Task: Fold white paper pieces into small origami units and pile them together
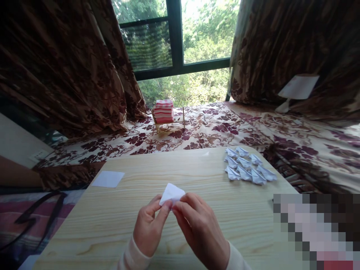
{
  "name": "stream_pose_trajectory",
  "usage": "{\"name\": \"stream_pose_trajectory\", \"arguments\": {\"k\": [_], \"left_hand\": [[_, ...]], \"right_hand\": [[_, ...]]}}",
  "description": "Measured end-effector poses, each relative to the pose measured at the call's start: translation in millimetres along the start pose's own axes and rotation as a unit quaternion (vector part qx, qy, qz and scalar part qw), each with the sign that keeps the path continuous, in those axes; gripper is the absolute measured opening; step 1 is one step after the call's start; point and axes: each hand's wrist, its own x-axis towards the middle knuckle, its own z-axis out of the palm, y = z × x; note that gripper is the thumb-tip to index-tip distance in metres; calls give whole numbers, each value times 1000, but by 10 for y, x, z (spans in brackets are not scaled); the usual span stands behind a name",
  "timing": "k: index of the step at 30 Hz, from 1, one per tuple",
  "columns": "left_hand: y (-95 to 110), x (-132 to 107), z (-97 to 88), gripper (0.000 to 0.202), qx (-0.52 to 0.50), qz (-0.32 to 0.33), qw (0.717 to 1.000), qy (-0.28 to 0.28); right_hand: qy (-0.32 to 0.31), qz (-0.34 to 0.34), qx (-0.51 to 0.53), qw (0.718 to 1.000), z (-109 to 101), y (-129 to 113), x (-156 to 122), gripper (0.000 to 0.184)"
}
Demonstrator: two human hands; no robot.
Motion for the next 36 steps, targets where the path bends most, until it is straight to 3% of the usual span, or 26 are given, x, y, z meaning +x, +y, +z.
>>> {"name": "stream_pose_trajectory", "arguments": {"k": [9,12,16,22,30,36], "left_hand": [[1,-28,-39,23,-56,-11,998,-12],[1,-9,-44,20,-101,-34,994,-28],[21,-3,-34,21,-132,-66,988,-36],[27,-49,-19,24,-111,-53,992,-38],[-23,-29,-16,20,7,-5,1000,0],[-71,-18,8,19,-22,-27,999,-21]], "right_hand": [[66,71,-8,995,10,-41,32,6],[72,122,-16,990,16,-8,16,16],[59,173,65,981,49,36,0,21],[36,242,206,947,93,52,-19,21],[59,218,188,956,79,49,-10,26],[34,191,168,966,73,44,-20,23]]}}
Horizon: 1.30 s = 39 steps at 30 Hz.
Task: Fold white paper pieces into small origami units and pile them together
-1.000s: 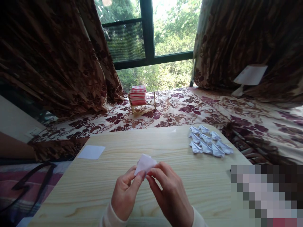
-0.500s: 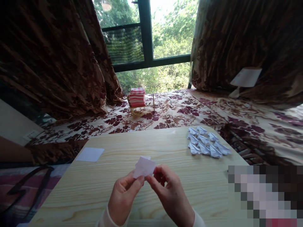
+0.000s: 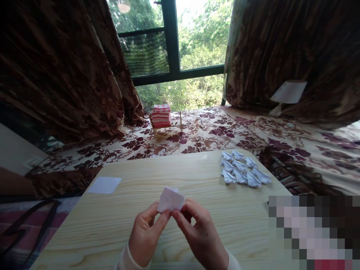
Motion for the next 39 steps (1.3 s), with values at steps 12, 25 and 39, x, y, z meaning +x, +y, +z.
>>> {"name": "stream_pose_trajectory", "arguments": {"k": [12,25,39], "left_hand": [[-44,-38,200,19,98,49,991,82],[-130,-3,138,19,-44,-64,997,19],[-139,83,-145,26,-17,-83,994,76]], "right_hand": [[30,9,21,999,72,37,-67,20],[-32,79,92,992,16,38,-54,32],[-93,141,94,981,-159,-23,-40,38]]}}
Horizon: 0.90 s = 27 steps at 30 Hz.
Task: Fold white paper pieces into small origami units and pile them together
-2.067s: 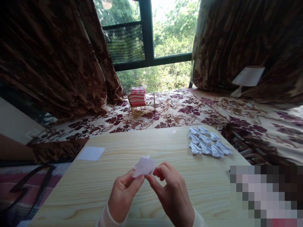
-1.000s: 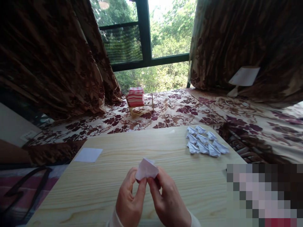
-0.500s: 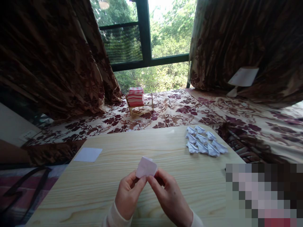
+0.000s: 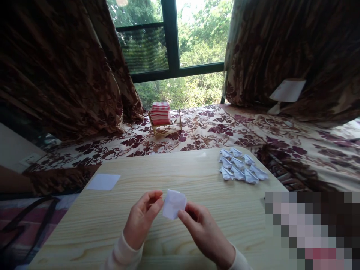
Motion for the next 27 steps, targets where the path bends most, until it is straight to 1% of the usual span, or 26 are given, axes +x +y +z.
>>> {"name": "stream_pose_trajectory", "arguments": {"k": [3,5,8,11,13,16,17,20,22,23,24,26,27], "left_hand": [[38,-8,102,23,-78,-33,993,-82],[36,-32,165,20,-114,-43,988,-93],[13,-71,211,18,-125,-42,988,-78],[15,-83,217,19,-131,-41,987,-82],[44,-72,215,20,-147,-50,986,-62],[113,-54,209,28,-182,-54,982,-1],[137,-55,206,27,-187,-48,981,9],[193,-81,191,18,-180,-29,983,3],[217,-103,173,15,-175,-25,984,5],[225,-113,163,15,-173,-23,985,7],[233,-122,153,14,-173,-20,985,7],[250,-140,140,13,-172,-15,985,-8],[258,-150,139,13,-172,-14,985,-15]], "right_hand": [[8,3,-1,1000,13,11,-6,39],[11,6,-2,1000,28,20,-12,39],[3,-3,16,1000,52,25,-25,34],[-7,-23,34,999,72,21,-42,27],[6,-22,14,1000,85,21,-56,26],[21,-21,-23,999,107,30,-82,26],[18,-25,-33,999,110,33,-91,26],[9,-61,-91,994,84,30,-117,23],[42,-107,-143,983,31,9,-136,17],[75,-133,-165,974,0,-7,-145,11],[112,-159,-180,964,-31,-27,-154,10],[169,-205,-193,944,-74,-73,-163,21],[180,-222,-193,939,-83,-98,-162,23]]}}
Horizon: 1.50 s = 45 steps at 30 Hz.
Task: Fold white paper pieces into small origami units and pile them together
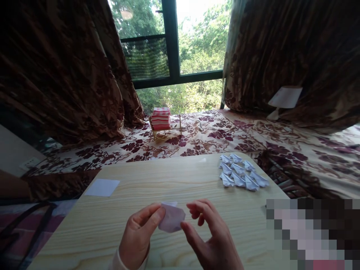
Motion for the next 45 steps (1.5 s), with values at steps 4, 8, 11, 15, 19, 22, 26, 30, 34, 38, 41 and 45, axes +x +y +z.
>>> {"name": "stream_pose_trajectory", "arguments": {"k": [4,8,11,15,19,22,26,30,34,38,41,45], "left_hand": [[24,-54,28,16,-14,-23,999,-16],[55,-84,34,11,4,5,1000,-21],[87,-85,23,7,37,60,996,-50],[125,-90,31,4,61,105,989,-83],[147,-107,50,5,89,113,983,-113],[161,-114,53,8,111,89,986,-88],[193,-105,49,18,131,95,980,-114],[184,-103,35,18,158,82,977,-118],[193,-103,36,39,162,79,975,-129],[288,-83,65,25,183,106,958,-195],[318,-84,74,21,196,98,957,-191],[290,-99,77,44,195,65,958,-199]], "right_hand": [[9,-25,38,999,13,-76,53,11],[11,-54,45,997,22,-131,76,15],[5,-65,39,997,11,-149,74,18],[11,-44,73,996,20,-163,56,19],[-8,-30,104,994,25,-189,54,17],[-23,-28,115,993,16,-210,69,14],[-42,-41,112,992,1,-222,90,14],[-58,-39,99,993,-13,-215,95,14],[-73,-36,95,992,-32,-217,100,12],[-82,-45,94,991,-57,-232,112,13],[-87,-39,93,991,-63,-240,110,14],[-82,-33,99,991,-53,-238,88,13]]}}
